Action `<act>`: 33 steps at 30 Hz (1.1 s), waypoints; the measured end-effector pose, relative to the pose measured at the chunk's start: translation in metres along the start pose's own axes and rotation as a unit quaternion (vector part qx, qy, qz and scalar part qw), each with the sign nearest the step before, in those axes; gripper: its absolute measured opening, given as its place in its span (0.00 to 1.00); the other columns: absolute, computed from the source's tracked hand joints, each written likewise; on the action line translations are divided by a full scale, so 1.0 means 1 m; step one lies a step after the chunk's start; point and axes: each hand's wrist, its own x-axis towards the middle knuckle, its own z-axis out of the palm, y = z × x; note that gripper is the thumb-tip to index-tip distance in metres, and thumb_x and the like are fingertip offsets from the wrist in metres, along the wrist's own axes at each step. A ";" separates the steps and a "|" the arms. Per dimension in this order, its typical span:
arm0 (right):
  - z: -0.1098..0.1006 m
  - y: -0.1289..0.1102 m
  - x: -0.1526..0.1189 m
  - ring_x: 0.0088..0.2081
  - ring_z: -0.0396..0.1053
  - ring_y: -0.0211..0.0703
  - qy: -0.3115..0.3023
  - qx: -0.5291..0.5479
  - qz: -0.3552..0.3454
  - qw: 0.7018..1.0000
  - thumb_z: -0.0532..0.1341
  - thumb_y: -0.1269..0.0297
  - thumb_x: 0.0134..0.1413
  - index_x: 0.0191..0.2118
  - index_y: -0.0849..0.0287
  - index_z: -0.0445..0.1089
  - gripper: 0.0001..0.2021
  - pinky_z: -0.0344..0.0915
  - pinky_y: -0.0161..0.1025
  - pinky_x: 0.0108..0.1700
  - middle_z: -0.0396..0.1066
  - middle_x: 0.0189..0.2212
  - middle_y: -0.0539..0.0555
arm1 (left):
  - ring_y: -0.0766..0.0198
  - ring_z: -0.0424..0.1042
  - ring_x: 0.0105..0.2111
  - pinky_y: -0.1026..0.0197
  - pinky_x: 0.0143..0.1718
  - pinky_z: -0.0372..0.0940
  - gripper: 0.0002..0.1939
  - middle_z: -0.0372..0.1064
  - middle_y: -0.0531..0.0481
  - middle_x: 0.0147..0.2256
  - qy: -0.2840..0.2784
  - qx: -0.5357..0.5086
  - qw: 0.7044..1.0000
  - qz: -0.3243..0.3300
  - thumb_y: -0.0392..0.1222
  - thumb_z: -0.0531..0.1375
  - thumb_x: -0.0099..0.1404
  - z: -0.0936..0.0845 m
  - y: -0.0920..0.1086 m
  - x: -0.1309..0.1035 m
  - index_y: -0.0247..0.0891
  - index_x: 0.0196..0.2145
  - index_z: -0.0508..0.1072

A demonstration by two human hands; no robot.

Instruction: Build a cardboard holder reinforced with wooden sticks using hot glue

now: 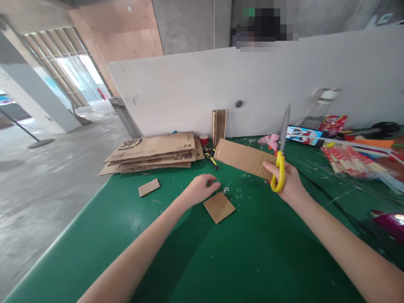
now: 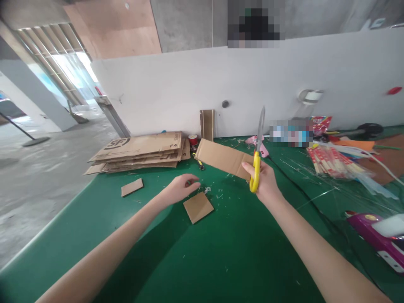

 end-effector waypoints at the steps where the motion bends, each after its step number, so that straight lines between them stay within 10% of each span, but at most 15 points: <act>1: -0.002 0.001 0.002 0.13 0.52 0.31 0.008 0.003 -0.003 1.000 0.73 0.56 0.27 0.25 0.55 0.60 0.21 0.51 0.33 0.13 0.53 0.14 0.40 | 0.56 0.72 0.40 0.55 0.40 0.68 0.18 0.71 0.44 0.39 -0.013 0.050 0.999 0.007 0.54 0.53 0.63 0.002 0.004 -0.001 0.38 0.40 0.72; 10: -0.010 0.018 0.016 0.20 0.63 0.37 0.000 -0.016 -0.022 1.000 0.73 0.56 0.29 0.26 0.56 0.65 0.19 0.60 0.35 0.21 0.64 0.18 0.45 | 0.46 0.75 0.39 0.51 0.35 0.69 0.11 0.74 0.36 0.36 -0.096 0.272 0.957 0.006 0.27 0.56 0.53 0.019 0.058 0.020 0.32 0.34 0.74; 26: -0.013 0.030 0.024 0.23 0.63 0.39 -0.001 -0.096 -0.030 0.995 0.71 0.57 0.33 0.34 0.57 0.69 0.19 0.59 0.36 0.23 0.68 0.25 0.48 | 0.60 0.72 0.39 0.62 0.38 0.67 0.11 0.72 0.48 0.38 -0.066 0.247 0.949 0.185 0.40 0.53 0.65 0.041 0.041 0.039 0.41 0.37 0.76; 33: -0.011 0.028 0.020 0.25 0.63 0.38 -0.002 -0.117 -0.036 0.993 0.70 0.57 0.32 0.34 0.58 0.68 0.19 0.61 0.37 0.28 0.67 0.26 0.48 | 0.54 0.70 0.41 0.59 0.36 0.67 0.10 0.70 0.41 0.36 -0.049 0.313 0.929 0.192 0.26 0.53 0.60 0.045 0.049 0.022 0.30 0.36 0.73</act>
